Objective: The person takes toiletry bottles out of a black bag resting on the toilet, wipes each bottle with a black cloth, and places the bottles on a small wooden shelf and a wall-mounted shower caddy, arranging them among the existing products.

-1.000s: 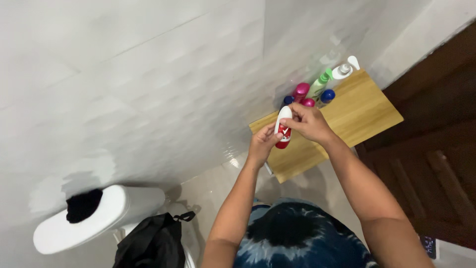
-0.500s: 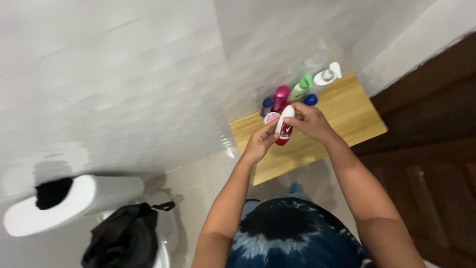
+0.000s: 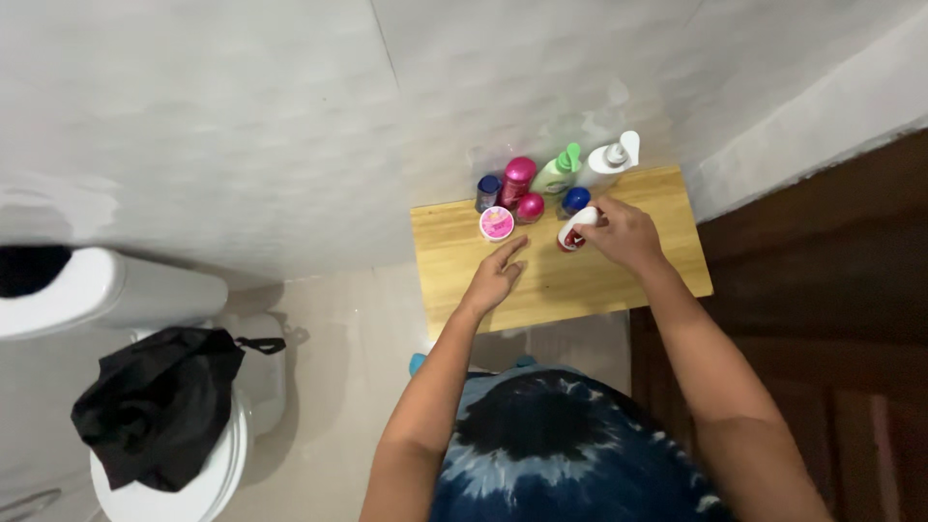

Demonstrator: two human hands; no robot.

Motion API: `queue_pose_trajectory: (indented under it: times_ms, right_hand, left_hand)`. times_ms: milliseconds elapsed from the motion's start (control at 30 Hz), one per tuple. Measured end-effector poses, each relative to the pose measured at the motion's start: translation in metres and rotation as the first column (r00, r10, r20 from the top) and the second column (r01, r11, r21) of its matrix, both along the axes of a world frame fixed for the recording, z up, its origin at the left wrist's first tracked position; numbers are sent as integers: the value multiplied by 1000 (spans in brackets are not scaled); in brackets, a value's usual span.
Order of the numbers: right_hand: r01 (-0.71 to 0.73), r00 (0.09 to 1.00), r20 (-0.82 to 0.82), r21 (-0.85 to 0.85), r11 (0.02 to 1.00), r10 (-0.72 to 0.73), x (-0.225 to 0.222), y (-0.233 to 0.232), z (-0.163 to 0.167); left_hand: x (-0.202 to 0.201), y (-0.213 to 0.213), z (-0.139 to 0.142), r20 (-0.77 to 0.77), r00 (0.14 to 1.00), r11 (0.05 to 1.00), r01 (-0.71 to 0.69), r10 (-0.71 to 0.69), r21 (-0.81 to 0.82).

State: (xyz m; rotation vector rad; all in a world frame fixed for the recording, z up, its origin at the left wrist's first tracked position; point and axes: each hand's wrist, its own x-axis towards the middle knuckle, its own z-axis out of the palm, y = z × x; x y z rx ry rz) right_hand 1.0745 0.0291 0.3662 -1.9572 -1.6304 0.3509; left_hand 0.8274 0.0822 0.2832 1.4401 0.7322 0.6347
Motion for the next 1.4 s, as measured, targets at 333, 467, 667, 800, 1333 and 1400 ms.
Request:
queue_pose_trajectory:
  times_ms: [333, 467, 667, 800, 1333, 1400]
  right_hand:
    - [-131, 979, 164, 47, 990, 122, 6, 27, -53]
    - [-118, 968, 231, 64, 991, 101, -2, 36, -65]
    - [-146, 947, 309, 157, 977, 92, -10, 46, -68]
    - [-139, 927, 368, 156, 978, 73, -12, 49, -70]
    - [-178, 848, 528, 183, 967, 56, -14, 56, -88]
    - [-175, 827, 561, 178, 968, 46, -14, 57, -89]
  left_hand:
    - [-2, 6, 5, -316, 943, 978, -46, 110, 203]
    - [-3, 9, 2, -364, 923, 954, -15, 128, 299]
    - [-3, 11, 6, -394, 910, 955, -9, 131, 296]
    - [-4, 12, 6, -447, 884, 962, -9, 135, 273]
    - [5, 22, -2, -476, 871, 963, 10, 125, 271]
    - [7, 21, -4, -479, 870, 962, 16, 120, 271]
